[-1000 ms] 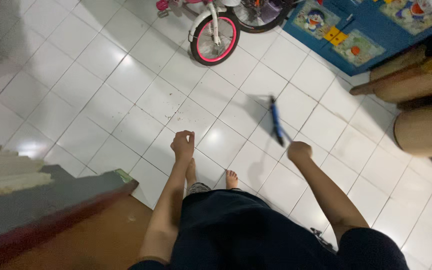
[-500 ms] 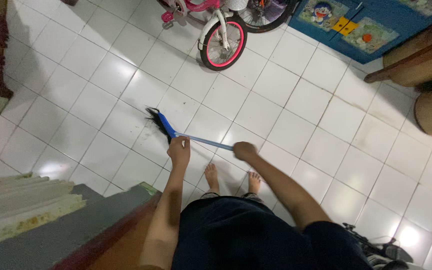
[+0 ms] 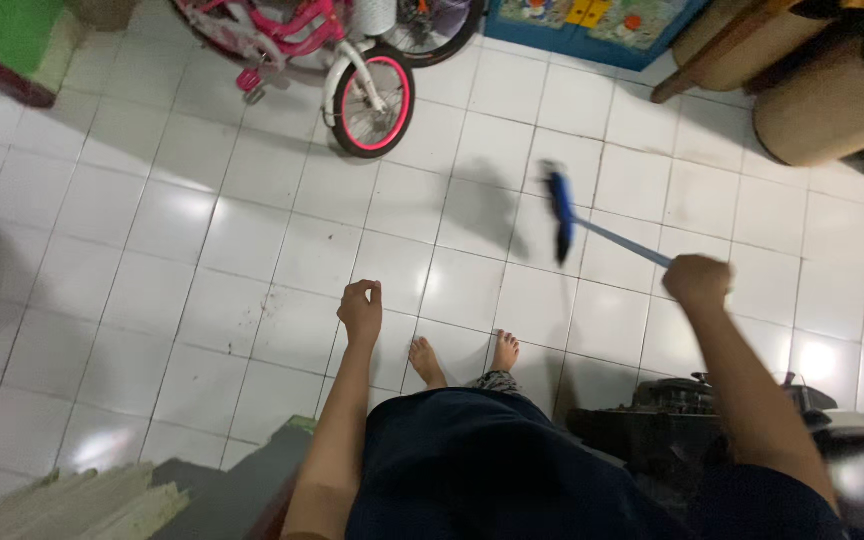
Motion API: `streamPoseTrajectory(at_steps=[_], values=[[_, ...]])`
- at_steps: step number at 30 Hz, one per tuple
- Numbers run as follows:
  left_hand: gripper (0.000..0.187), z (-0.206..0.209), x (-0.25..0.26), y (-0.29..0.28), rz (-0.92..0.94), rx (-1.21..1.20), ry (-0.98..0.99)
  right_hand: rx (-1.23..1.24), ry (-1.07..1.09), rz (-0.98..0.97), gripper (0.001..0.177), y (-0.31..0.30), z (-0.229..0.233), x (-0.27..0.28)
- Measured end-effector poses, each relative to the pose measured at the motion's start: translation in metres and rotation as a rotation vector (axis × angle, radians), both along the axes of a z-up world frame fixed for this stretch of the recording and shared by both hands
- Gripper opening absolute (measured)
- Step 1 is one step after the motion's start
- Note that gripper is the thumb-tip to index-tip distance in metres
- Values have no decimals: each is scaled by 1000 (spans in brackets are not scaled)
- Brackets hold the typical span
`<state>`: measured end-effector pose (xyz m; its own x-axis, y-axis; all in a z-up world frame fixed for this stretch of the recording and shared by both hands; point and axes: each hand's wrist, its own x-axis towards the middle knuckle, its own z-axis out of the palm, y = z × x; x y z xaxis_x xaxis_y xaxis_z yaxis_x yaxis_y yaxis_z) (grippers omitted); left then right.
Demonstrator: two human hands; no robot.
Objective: The person sweeps the tiled floor using a broom, navigating around a yellow-covered table, a motorcycle, and bicycles to collect debris.
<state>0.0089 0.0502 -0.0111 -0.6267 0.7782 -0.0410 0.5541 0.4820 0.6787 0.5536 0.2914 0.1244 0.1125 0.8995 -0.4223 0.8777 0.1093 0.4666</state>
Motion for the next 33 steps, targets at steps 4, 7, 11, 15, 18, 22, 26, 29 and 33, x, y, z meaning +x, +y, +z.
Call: streamPoseTrajectory(at_steps=[4,7,11,15,18,22,26,29,33], values=[[25,4,4,18,-92,2,81,35,86,-171,27,-37,-46,-19],[25,7,0,21,-92,-50,26,-46,36,-136,25,-50,-68,-43],[25,1,-5,19,-94,-48,53,-149,64,178,18,-79,-105,-107],[25,-2,-13,19,-66,-60,45,-153,244,378,12,-103,-133,-205],[25,-5,-20,13,-27,-71,44,-234,223,523,12,-118,-141,-288],[24,-14,-28,11,-12,-88,68,-254,270,455,17,-84,-144,-328],[24,-14,-28,28,2,-87,43,-322,397,222,23,-12,-133,-254],[23,-7,-31,52,-3,-97,31,-291,381,18,34,47,-100,-180],[25,5,-33,90,6,-149,9,-188,212,-227,40,131,-31,-97]])
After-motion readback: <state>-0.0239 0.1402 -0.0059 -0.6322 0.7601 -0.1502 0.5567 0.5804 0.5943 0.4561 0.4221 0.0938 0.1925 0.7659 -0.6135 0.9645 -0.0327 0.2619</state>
